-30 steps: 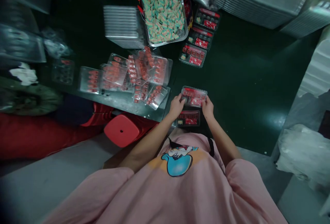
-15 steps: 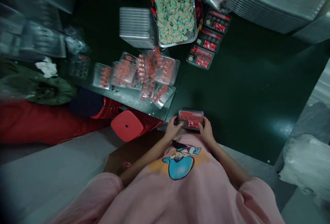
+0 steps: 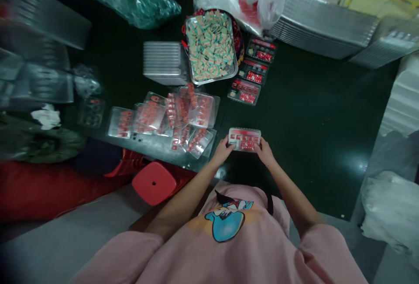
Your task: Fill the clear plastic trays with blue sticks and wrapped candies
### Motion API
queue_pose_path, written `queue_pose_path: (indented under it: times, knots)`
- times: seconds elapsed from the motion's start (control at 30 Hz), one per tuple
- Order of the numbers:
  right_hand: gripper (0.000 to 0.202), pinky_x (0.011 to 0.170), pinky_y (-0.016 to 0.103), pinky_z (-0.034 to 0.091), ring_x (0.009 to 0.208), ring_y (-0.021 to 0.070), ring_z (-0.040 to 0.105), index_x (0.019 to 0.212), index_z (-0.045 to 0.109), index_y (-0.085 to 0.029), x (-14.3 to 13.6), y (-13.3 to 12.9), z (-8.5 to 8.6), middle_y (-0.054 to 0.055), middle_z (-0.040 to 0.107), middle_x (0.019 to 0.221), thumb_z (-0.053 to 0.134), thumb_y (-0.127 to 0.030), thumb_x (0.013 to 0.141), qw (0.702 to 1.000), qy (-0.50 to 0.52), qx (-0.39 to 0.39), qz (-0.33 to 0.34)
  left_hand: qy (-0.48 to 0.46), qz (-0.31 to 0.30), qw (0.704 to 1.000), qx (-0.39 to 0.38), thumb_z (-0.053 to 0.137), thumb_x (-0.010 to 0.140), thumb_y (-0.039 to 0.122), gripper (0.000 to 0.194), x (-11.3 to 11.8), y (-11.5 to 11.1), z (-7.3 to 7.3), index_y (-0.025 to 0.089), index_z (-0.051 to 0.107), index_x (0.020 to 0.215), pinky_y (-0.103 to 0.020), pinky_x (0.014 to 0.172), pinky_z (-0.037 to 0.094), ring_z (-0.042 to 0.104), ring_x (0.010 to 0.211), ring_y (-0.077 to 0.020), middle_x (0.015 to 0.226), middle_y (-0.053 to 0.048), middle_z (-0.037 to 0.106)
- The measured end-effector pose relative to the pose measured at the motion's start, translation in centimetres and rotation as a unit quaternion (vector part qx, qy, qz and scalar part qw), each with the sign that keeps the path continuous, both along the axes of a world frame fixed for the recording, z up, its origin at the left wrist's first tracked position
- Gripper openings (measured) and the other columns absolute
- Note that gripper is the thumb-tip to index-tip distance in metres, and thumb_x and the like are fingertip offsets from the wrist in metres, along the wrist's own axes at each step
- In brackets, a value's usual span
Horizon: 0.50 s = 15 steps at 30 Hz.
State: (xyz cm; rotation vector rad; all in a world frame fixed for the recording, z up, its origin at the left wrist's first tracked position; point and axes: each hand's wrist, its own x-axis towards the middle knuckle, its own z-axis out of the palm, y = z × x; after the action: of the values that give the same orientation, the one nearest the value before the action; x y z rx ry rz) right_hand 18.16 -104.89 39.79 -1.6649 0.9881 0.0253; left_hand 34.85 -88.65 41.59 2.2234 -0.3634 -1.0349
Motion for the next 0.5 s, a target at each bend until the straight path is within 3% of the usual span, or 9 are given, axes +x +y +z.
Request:
queue_pose_path:
  times: [0.1,0.23,0.3,0.4,0.5]
  knots:
    - [0.052,0.092,0.043,0.052,0.093,0.0233,0.066,0.126,0.061,-0.02,2.0,-3.4,0.1,0.012,0.067,0.109,0.059,-0.047,0.082,0.999,0.04,-0.021,-0.024,-0.071,-0.023,0.997,0.002,0.064,0.079,0.028,0.069,2.4,-2.0,0.7,0.009,0.044,0.143,-0.046,0.113,0.034,0.047,0.132,-0.0322,0.137,-0.022,0.05]
    - [0.056,0.098,0.041,0.049,0.105,0.0227,0.064,0.13,0.057,-0.016,7.3,-7.9,-0.8,0.015,0.064,0.12,0.051,-0.051,0.087,0.992,-0.021,-0.057,-0.113,-0.176,-0.034,0.978,-0.111,0.059,0.085,0.03,0.067,6.8,-6.4,1.2,0.014,0.038,0.146,-0.044,0.119,0.024,0.032,0.144,-0.0273,0.151,-0.017,0.038]
    - [0.055,0.1,0.042,0.049,0.112,0.022,0.062,0.132,0.055,-0.014,10.8,-9.8,-1.7,0.016,0.062,0.127,0.048,-0.048,0.09,0.988,-0.05,-0.036,-0.143,-0.185,-0.023,0.972,-0.145,0.056,0.088,0.028,0.064,9.5,-9.8,0.7,0.015,0.036,0.147,-0.043,0.12,0.022,0.03,0.145,-0.0254,0.153,-0.016,0.036]
    - [0.054,0.099,0.043,0.048,0.116,0.0222,0.061,0.132,0.054,-0.011,15.6,-11.5,-2.9,0.018,0.061,0.128,0.047,-0.045,0.091,0.986,-0.046,-0.027,-0.157,-0.165,0.011,0.977,-0.138,0.058,0.085,0.02,0.064,13.2,-14.6,-0.8,0.009,0.038,0.144,-0.046,0.121,0.02,0.028,0.146,-0.0289,0.152,-0.021,0.037]
    - [0.049,0.102,0.041,0.047,0.115,0.0207,0.062,0.13,0.055,-0.012,18.1,-11.9,-3.5,0.015,0.065,0.123,0.045,-0.042,0.093,0.989,-0.064,-0.053,-0.122,-0.139,0.025,0.983,-0.119,0.062,0.078,0.011,0.064,15.1,-17.3,-2.2,0.004,0.043,0.139,-0.048,0.119,0.023,0.033,0.143,-0.0325,0.145,-0.024,0.044]
